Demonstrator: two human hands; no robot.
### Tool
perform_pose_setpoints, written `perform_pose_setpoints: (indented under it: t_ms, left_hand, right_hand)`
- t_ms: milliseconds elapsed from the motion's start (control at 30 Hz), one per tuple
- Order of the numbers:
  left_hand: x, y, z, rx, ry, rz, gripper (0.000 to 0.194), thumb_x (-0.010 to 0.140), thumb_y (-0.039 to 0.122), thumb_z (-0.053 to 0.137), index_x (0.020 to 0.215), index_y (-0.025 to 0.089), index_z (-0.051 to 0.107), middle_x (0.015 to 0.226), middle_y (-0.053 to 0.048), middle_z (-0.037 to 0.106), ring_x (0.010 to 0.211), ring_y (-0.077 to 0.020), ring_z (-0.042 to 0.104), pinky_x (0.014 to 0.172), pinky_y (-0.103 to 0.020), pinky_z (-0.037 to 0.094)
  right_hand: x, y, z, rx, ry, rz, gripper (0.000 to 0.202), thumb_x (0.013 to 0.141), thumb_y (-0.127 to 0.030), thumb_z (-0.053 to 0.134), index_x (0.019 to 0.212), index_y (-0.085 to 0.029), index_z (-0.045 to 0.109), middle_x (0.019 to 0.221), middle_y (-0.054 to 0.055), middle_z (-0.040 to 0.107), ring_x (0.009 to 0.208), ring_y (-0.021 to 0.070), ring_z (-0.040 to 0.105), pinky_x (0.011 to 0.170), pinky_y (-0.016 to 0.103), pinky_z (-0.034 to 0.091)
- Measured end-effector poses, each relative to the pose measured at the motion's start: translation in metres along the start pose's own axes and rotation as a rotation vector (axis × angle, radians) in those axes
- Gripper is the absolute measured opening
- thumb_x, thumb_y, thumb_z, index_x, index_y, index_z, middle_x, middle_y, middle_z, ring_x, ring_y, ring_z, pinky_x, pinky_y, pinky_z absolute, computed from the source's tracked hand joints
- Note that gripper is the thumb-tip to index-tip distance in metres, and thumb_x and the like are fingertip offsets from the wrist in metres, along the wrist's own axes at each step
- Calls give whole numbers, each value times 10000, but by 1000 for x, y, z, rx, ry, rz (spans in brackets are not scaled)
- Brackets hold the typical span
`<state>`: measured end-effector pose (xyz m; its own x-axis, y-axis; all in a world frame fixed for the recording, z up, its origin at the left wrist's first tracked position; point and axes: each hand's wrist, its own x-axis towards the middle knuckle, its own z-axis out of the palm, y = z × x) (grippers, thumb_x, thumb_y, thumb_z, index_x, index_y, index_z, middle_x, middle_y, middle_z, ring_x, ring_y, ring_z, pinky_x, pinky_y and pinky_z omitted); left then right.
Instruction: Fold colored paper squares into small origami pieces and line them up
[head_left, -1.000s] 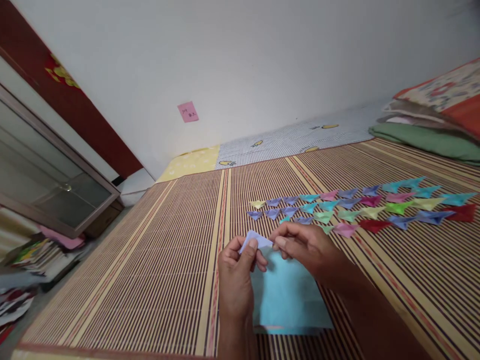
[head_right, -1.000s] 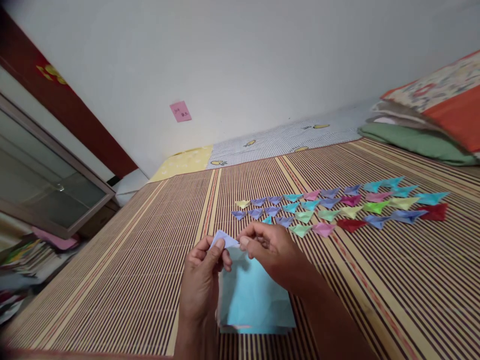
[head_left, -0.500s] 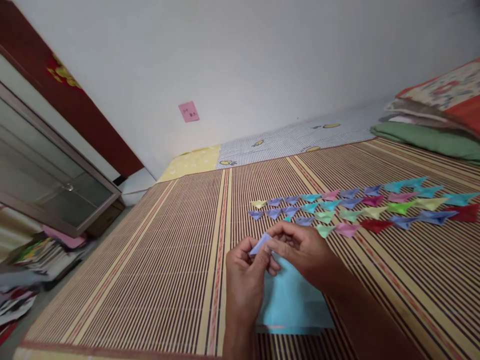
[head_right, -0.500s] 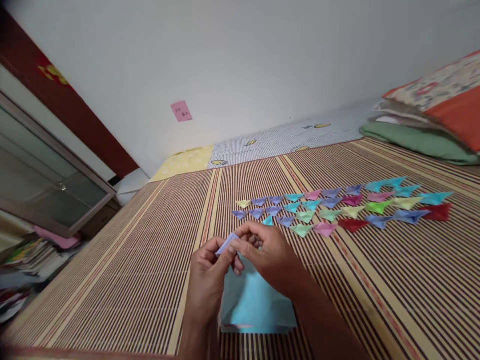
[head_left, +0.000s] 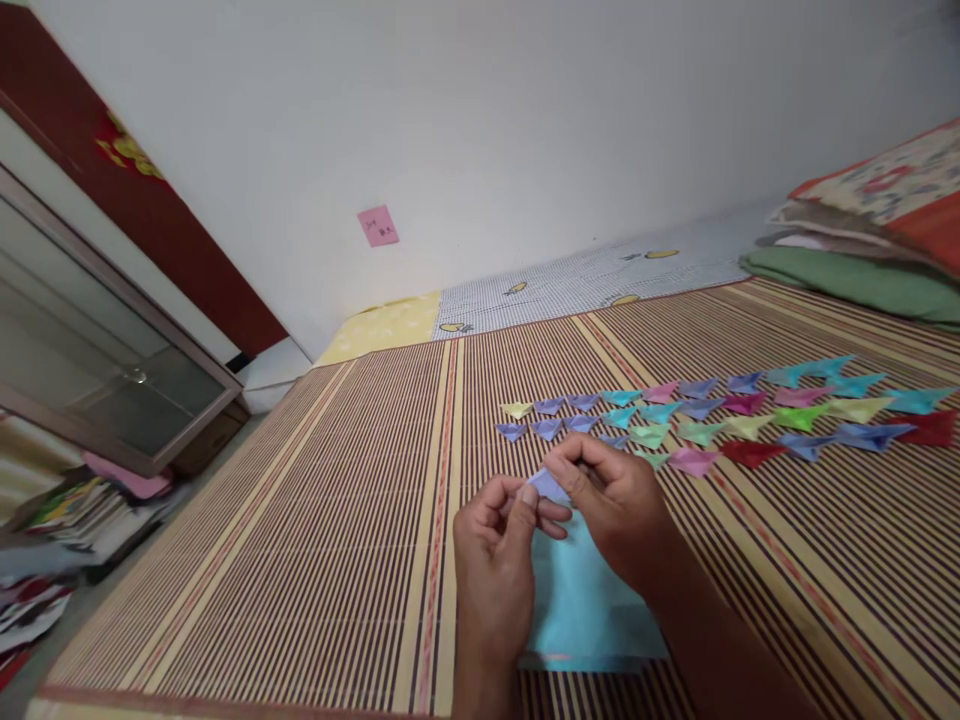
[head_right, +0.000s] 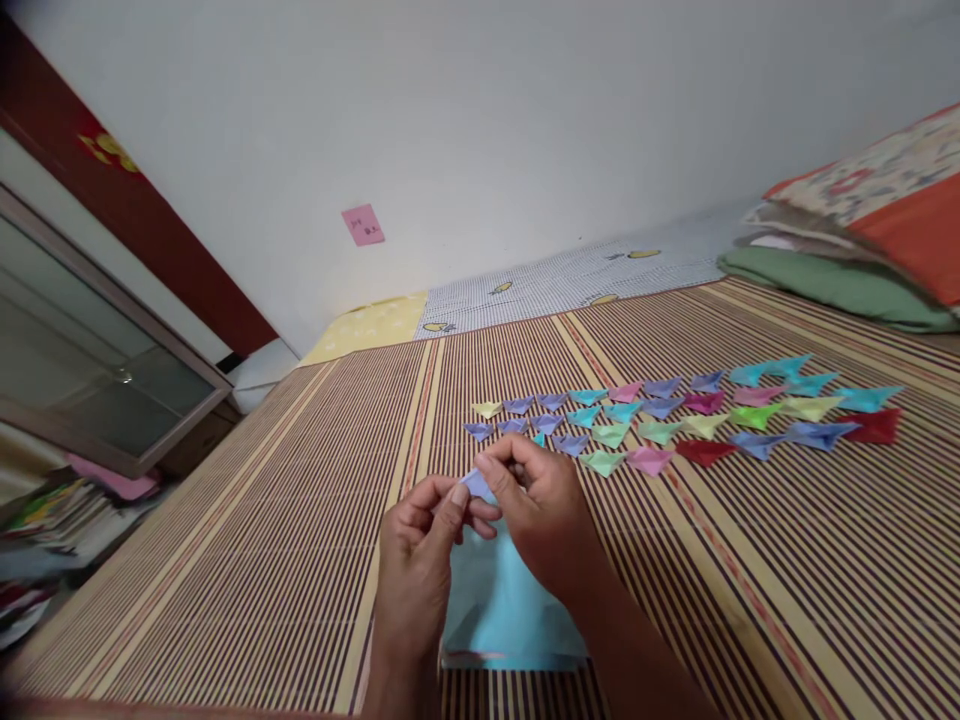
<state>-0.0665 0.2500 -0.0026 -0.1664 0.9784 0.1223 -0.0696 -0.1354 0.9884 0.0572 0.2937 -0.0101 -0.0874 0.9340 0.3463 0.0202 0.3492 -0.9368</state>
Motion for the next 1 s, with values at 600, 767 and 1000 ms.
perform_pose_setpoints:
  t_ms: [600,767,1000]
  left_hand:
    - [3,-8,-17,36,-65,-9,348,946,430,638,702,185,599,555,27,557,543,-123,509,603,-235,402]
    - [4,-5,-14,-23,-90,-66,368,896,477,690,695,180,605,548,18,577,524,-121,508,579,-233,396]
    - [3,-6,-9,-37,-33,-54,365,882,453,713,675,185,578,574,25,562,553,-121,512,582,-230,403]
  right_hand:
    - [1,1,-17,-2,-389,56,353,980,-399,542,687,-205,558,609,-42,510,578,124,479,552,259,357]
    - [-1,1,-12,-97,-335,-16,341,980,-355,531,674,-205,550,618,-37,515,596,129,474,571,266,355]
    - [-1,1,-4,10,-285,36,366,989,-377,514,664,-212,545,586,-32,538,570,132,489,562,270,387]
